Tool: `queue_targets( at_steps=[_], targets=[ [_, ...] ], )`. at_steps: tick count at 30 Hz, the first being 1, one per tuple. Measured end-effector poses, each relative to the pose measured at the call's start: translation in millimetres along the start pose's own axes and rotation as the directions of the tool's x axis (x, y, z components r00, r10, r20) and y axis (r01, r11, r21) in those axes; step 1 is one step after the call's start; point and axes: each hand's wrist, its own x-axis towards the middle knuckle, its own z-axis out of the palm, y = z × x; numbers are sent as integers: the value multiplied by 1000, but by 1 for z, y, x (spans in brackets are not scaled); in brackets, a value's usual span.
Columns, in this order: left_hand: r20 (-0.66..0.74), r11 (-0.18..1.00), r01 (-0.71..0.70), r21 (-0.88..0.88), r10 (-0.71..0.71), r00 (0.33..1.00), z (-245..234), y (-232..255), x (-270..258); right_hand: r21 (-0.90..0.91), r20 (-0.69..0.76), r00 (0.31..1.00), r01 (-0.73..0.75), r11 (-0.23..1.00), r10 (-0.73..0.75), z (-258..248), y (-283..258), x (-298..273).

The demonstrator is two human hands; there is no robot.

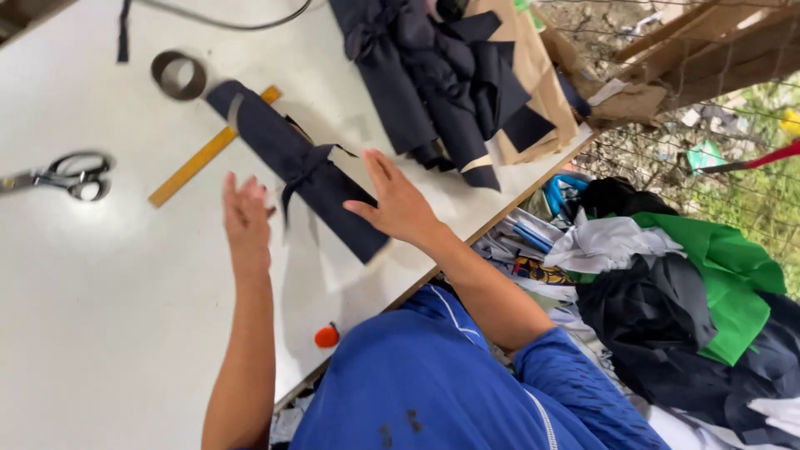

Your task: The person cuts a piece of dark fabric using shears, then folds and rolls the cut pieces. They also handle a paper pattern, unfolding it on the table.

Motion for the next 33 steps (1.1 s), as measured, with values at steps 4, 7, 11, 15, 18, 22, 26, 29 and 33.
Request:
queue_targets(
  at_steps=[4, 7, 11, 15, 18, 22, 26, 29, 33],
  targets=[
    [192, 982, -58, 181, 23, 981, 64, -45, -4, 90, 79, 988, -141, 986, 134, -38, 61, -46],
    [286, 891, -217, 399, 103, 953, 113, -45, 19, 117, 46, 991, -128, 985, 124, -54, 104, -84],
    [219, 850, -226, 476, 134, 966, 161, -85, 85, 403, 0, 960, -257, 878, 281, -90, 132, -117],
    [199, 840, -155, 521, 58, 978, 194, -87, 152, 334, -267, 902, -244, 910, 340, -138, 183, -111],
    [170, 862, -147, 485, 73, 983, 199, -94, 188, 137, -573, 796, -144, 980, 197, -172, 243, -82],
    [229, 864, -181, 469, 79, 970, 190, -75, 180, -13, -666, 738, -165, 986, 114, -221, 286, -52],
    [64, 885, -160, 438, 146, 987, 193, -33, 112, -85, -503, 794, -437, 896, 340, -217, 300, -26],
    [169, 786, -337, 519, 292, 941, 197, -45, 96, -12, -323, 801, -536, 844, 504, -212, 281, -9],
    [361, 662, -551, 508, 417, 834, 202, -57, 115, -32, -259, 822, -532, 846, 507, -197, 280, -3]
  ],
)
